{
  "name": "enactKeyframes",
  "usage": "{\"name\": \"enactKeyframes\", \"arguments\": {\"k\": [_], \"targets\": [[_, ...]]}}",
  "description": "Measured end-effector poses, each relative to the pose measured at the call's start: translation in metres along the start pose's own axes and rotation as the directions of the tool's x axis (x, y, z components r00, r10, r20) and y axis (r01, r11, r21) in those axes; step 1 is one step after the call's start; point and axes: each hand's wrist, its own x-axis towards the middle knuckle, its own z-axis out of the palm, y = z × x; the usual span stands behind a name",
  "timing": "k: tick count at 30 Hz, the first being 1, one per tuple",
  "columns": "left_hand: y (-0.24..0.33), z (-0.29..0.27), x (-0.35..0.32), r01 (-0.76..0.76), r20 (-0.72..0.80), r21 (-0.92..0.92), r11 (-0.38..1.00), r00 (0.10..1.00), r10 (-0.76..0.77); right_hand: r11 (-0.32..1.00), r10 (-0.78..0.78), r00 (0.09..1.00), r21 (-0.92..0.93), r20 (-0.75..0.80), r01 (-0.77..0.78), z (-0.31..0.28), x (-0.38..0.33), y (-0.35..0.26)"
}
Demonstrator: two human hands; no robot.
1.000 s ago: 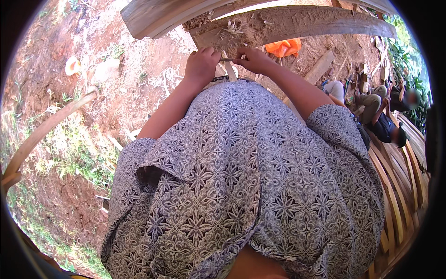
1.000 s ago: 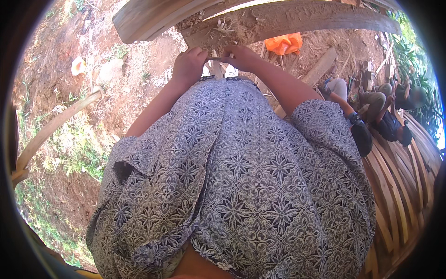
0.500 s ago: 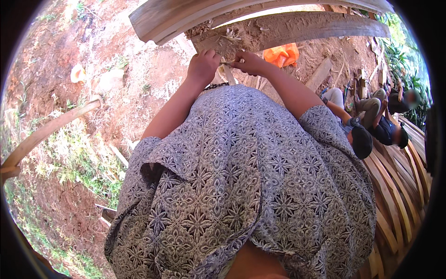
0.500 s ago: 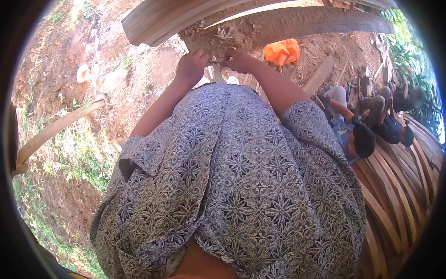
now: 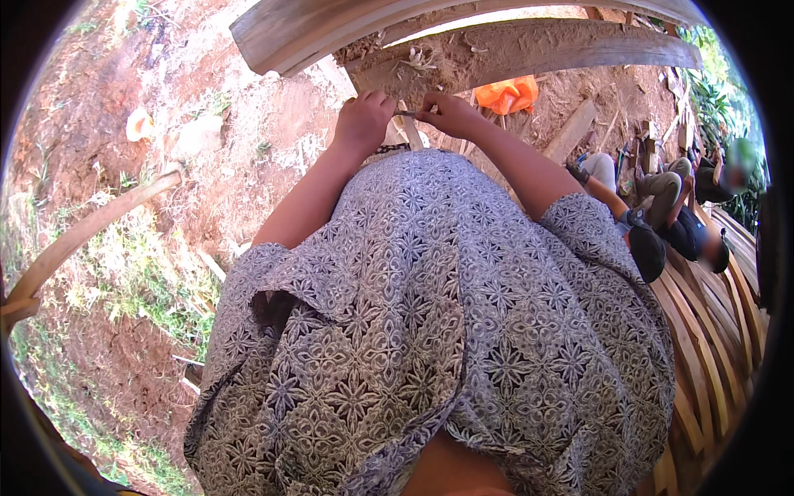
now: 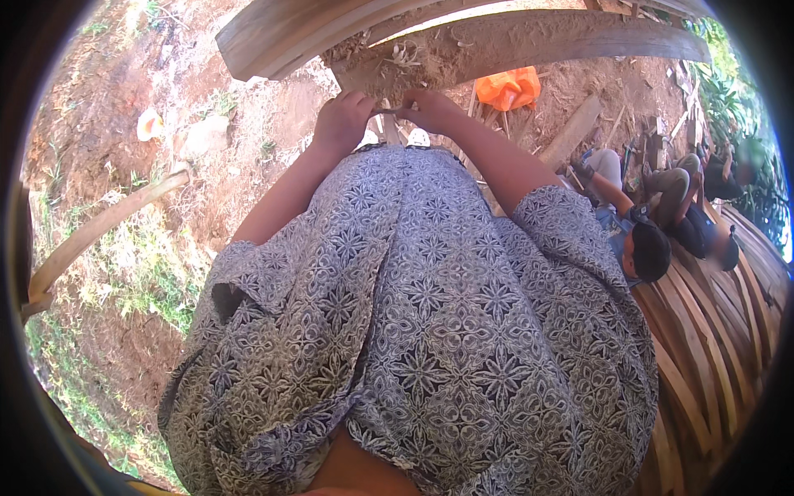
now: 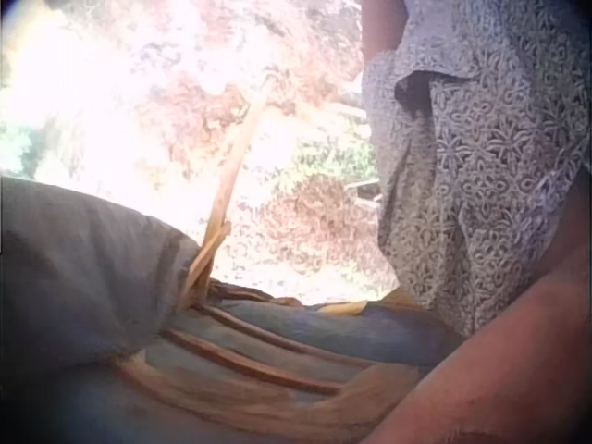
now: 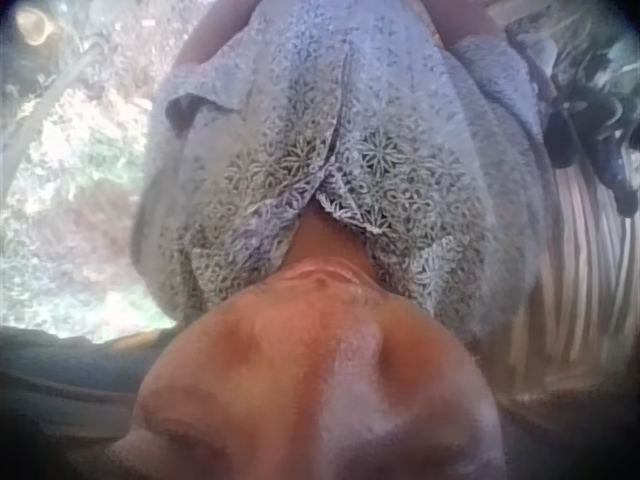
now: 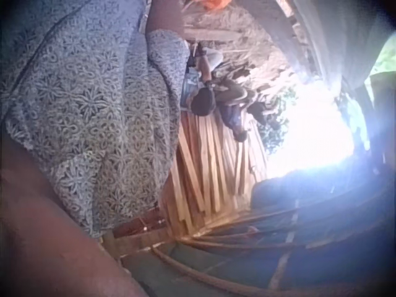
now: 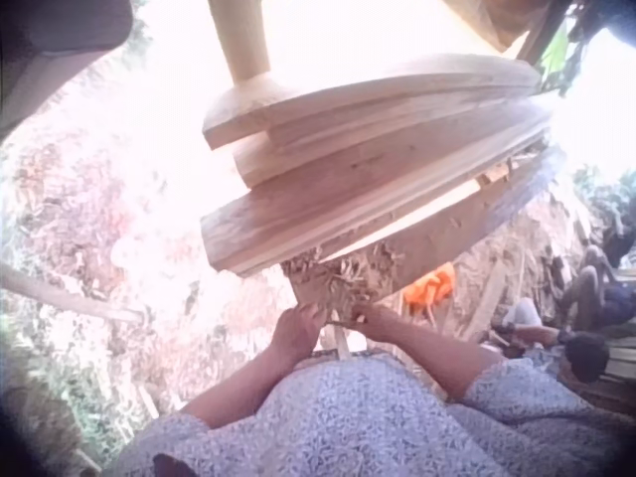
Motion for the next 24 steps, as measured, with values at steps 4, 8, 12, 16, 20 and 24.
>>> {"name": "enactKeyframes", "arguments": {"k": [4,8,12,16,20,24], "targets": [[-0.001,0.000,0.002,0.008,0.046,0.001,1.000,0.999,-0.008,1.000,0.026,0.999,-0.009,0.027,-0.026,-0.005,0.000,-0.003],[-0.008,0.002,0.014,0.001,0.027,0.008,1.000,1.000,-0.002,0.998,-0.063,0.997,-0.008,-0.041,0.062,-0.003,0.012,0.011],[-0.023,-0.006,0.043,0.142,0.097,-0.081,0.987,0.986,-0.134,0.996,0.027,0.998,0.089,-0.061,-0.022,-0.001,0.024,-0.003],[-0.034,-0.019,0.036,0.077,0.118,-0.016,0.997,0.990,-0.074,0.981,0.077,0.997,0.179,-0.008,-0.074,0.004,0.023,-0.008],[-0.019,-0.035,-0.007,0.080,0.025,-0.469,0.879,0.997,-0.077,0.935,0.160,0.987,0.317,0.021,-0.158,0.018,0.014,-0.008],[0.015,-0.069,-0.031,0.275,0.084,-0.830,0.485,0.922,-0.377,0.827,0.167,0.980,0.527,0.104,-0.197,0.022,-0.002,-0.008]]}}
